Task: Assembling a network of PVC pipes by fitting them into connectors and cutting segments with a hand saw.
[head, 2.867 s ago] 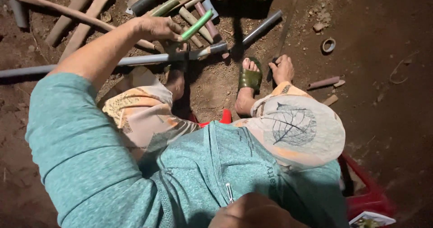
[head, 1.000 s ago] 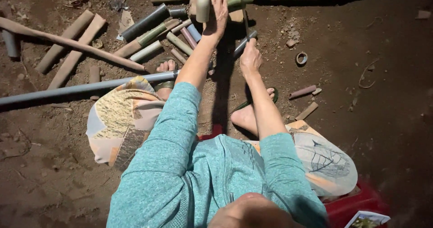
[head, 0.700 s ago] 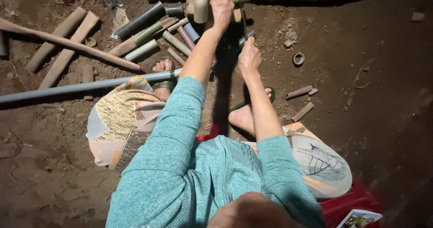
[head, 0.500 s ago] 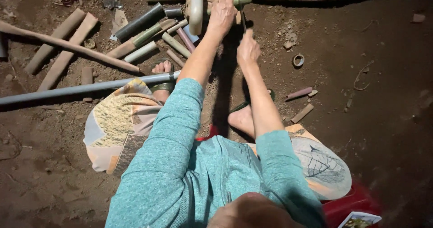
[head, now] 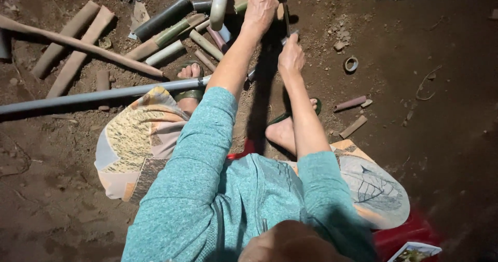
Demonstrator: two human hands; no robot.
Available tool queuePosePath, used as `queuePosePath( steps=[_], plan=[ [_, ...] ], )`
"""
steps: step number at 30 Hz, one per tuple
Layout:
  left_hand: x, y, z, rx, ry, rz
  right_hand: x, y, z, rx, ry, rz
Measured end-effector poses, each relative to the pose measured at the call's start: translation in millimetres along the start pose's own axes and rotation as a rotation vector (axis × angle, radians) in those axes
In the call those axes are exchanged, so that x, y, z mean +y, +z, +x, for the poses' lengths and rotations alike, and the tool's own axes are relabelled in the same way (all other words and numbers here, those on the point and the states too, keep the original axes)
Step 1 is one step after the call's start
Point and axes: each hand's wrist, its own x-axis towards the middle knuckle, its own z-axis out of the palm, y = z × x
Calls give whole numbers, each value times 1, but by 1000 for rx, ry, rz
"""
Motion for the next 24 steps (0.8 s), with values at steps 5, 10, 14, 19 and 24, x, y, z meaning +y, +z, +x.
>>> queuePosePath(
  steps=[5, 10, 14, 19, 24],
  plan=[
    [-2, 3, 0, 31, 7, 41, -24, 1, 34, 48, -73, 59],
    [5, 16, 0, 61, -16, -28, -3, -10, -8, 10, -57, 73],
    [1, 0, -3, -55, 7, -27, -8, -32, -28, -97, 109, 128],
    [-3, -7, -3, 85, 2, 38, -6, 11, 37, 54, -59, 9],
    [1, 22, 2, 29, -38, -127, 4, 5, -2, 242, 100, 774]
  ],
)
